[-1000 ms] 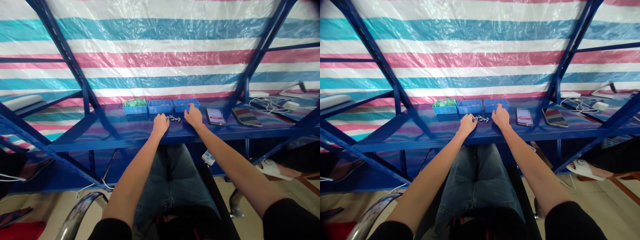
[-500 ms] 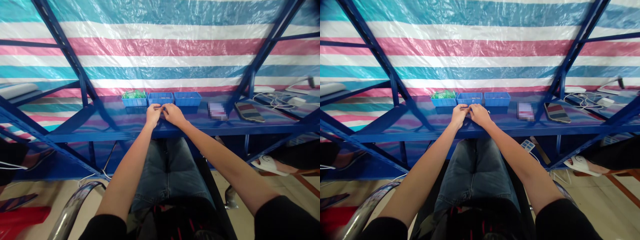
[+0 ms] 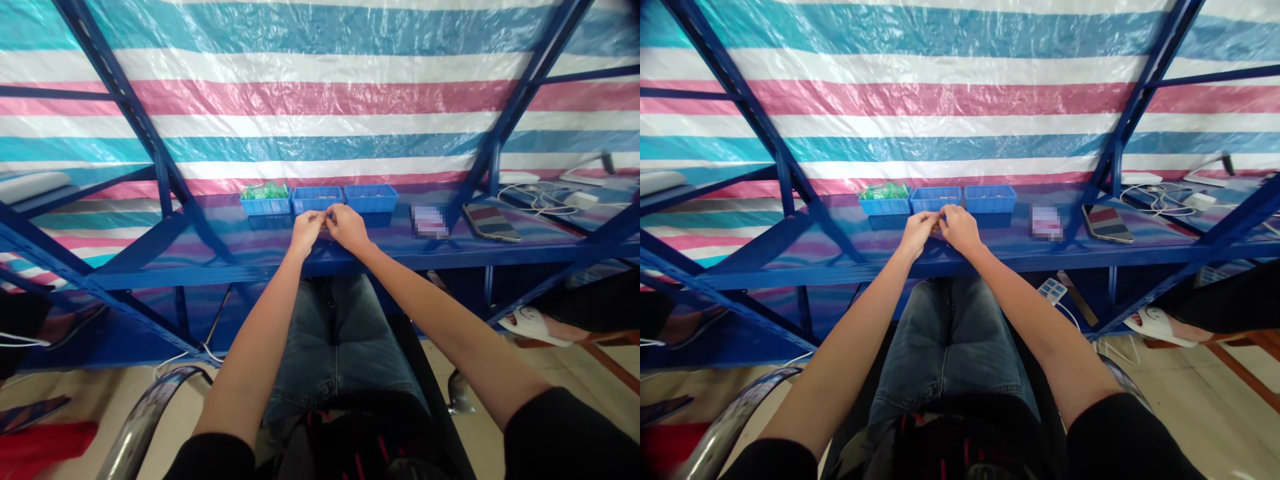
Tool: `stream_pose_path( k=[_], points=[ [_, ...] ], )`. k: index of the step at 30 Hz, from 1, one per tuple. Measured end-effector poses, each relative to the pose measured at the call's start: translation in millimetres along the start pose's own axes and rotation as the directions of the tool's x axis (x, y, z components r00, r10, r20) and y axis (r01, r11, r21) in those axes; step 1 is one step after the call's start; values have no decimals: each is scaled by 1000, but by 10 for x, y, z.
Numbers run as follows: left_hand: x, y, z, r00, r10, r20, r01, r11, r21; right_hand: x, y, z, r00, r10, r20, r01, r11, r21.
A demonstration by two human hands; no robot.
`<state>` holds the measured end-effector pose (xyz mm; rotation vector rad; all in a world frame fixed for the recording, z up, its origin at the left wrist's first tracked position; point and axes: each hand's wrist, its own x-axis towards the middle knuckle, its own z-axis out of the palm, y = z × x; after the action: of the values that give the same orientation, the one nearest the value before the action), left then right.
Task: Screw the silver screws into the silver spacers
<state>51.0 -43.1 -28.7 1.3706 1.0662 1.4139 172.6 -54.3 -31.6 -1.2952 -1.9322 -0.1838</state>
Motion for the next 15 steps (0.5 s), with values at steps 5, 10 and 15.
stream_pose_path(
  k=[5, 10, 15],
  points=[
    [8, -15, -4, 1000, 8, -8, -8, 1000, -26, -13, 1, 10, 999, -45, 15, 45, 999, -1],
    [10, -29, -18, 999, 40, -15, -40, 999, -21, -25, -10, 8, 997, -67, 26, 67, 998, -10],
    [-3, -10, -10, 999, 39, -30, -40, 999, -16, -21, -9, 15, 999, -37, 17, 38, 999, -39]
  ],
)
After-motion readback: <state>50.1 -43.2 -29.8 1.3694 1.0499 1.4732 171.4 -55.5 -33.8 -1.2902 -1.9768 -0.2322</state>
